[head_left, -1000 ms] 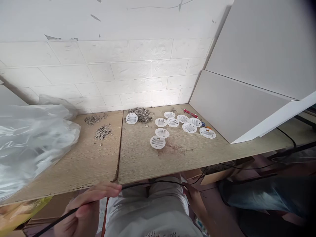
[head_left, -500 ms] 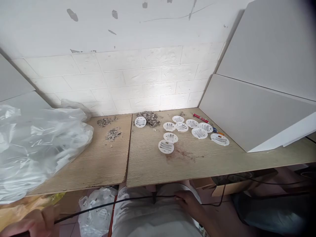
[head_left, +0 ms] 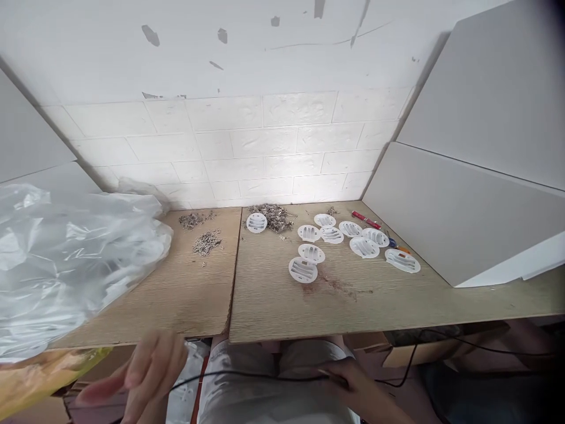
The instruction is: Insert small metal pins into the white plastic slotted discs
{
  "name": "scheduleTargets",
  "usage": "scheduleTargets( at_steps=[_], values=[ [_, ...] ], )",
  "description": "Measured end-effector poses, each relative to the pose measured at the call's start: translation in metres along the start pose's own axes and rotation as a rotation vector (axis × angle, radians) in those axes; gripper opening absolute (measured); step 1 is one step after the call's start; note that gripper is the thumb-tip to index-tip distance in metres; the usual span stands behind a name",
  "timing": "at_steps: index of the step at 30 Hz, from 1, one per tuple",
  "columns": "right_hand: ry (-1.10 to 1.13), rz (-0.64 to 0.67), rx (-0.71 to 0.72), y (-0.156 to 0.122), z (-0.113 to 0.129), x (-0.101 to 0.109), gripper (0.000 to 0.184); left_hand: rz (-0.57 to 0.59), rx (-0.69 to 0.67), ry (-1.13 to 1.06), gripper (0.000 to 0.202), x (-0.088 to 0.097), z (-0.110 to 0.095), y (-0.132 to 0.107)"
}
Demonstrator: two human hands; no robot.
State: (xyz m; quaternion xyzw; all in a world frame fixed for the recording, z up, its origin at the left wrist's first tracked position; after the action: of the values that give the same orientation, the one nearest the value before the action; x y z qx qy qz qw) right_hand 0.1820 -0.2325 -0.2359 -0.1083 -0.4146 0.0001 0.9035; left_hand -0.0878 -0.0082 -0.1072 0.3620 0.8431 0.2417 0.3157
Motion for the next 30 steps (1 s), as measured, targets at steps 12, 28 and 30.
scheduleTargets(
  at_steps=[12,28,30],
  values=[
    [0.114,-0.618,0.117,0.111,0.077,0.193,0.047,0.292,0.597,0.585,0.037,-0.071,0.088,0.156],
    [0.411,-0.815,0.11,0.18,0.06,0.177,0.057,0.035,0.473,0.641,0.023,-0.09,0.159,0.151],
    [0.358,-0.842,0.104,0.178,0.065,0.172,0.056,-0.103,0.488,0.44,0.029,-0.08,0.148,0.151]
  ],
)
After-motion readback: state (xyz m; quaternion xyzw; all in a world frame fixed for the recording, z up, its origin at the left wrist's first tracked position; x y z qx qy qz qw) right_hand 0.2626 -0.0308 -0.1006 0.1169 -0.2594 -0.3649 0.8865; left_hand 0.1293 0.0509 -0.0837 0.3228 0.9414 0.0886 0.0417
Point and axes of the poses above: each hand's wrist, its own y-axis towards the middle knuckle, its own x-axis out of the back of the hand, z = x × y, the point moved 3 cm from there along y, towards the middle knuckle, and after that the axes turned 12 degrees about -y, right-handed, at the moved point
